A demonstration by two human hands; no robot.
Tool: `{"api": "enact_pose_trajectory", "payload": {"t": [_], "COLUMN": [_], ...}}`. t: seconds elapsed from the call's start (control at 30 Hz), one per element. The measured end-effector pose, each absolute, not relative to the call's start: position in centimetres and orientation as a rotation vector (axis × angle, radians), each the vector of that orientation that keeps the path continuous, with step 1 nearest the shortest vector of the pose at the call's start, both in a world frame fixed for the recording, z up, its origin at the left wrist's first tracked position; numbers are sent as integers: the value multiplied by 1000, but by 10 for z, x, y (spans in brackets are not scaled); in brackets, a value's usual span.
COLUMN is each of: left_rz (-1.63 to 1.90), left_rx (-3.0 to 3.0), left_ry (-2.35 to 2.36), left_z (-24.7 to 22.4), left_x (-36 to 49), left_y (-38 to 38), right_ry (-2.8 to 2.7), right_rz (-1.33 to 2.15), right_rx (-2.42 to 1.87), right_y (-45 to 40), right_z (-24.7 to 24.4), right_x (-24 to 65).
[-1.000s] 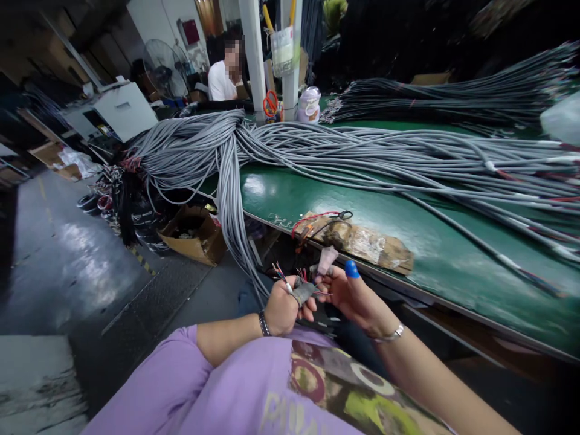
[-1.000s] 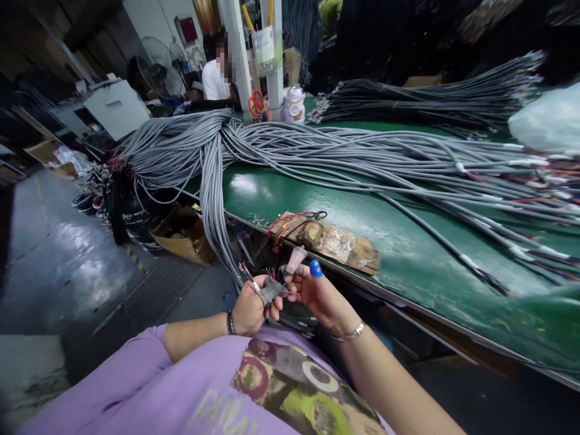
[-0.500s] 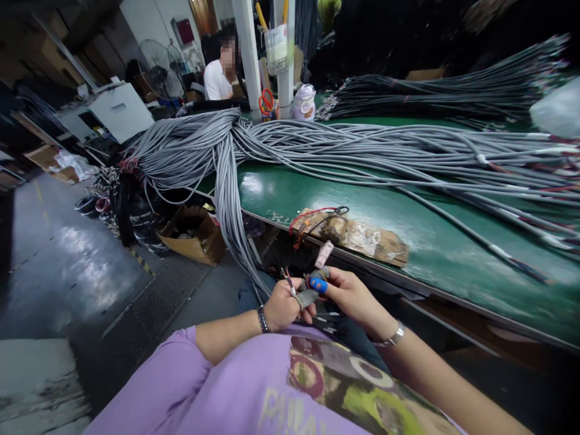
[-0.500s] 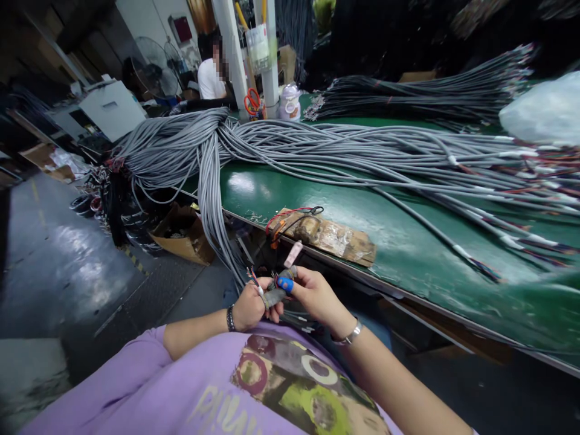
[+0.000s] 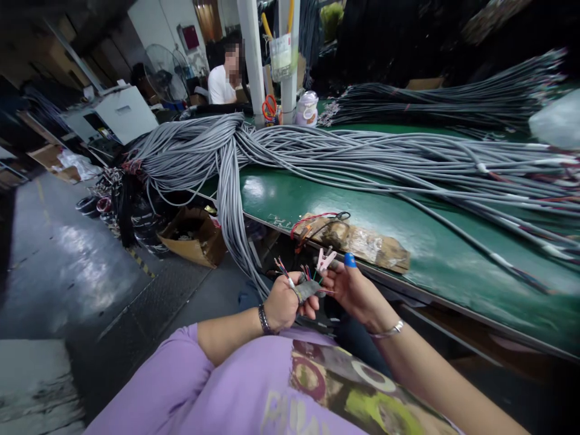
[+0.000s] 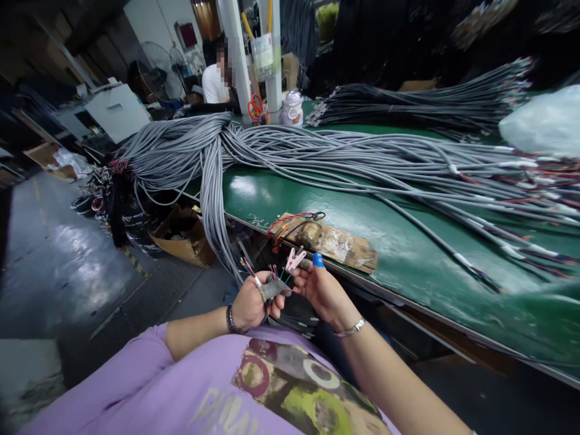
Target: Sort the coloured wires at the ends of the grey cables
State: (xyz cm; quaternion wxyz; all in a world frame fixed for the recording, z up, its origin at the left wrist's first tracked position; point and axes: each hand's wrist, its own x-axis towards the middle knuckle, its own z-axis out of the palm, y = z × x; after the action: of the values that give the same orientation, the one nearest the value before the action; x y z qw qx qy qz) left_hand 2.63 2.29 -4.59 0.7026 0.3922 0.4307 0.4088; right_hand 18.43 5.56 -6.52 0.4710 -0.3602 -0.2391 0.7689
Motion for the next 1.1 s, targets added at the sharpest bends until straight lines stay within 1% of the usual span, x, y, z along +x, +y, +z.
{"api": "enact_pose_trajectory", "payload": {"t": [0.13, 0.37, 0.57, 0.77, 0.97, 1.1], "left_rz": [903, 903, 892, 904, 1042, 1075], "left_rx": [837, 831, 857, 890, 914, 896], "left_ry": [929, 920, 944, 983, 1004, 971], "left_z": [-40, -42, -48, -50, -48, -45], "left_x": [33, 36, 37, 28, 26, 31], "left_y": [28, 32, 32, 23, 19, 23], "right_ry": [-627, -521, -468, -494, -510, -591], "right_rz": [1931, 2016, 1953, 1970, 1888, 1823], "right_rx": [-766, -730, -744, -703, -780, -807], "right_y": [66, 71, 71, 63, 64, 62], "right_z": [-60, -62, -67, -66, -58, -56], "right_x": [177, 172, 169, 173, 173, 170]}}
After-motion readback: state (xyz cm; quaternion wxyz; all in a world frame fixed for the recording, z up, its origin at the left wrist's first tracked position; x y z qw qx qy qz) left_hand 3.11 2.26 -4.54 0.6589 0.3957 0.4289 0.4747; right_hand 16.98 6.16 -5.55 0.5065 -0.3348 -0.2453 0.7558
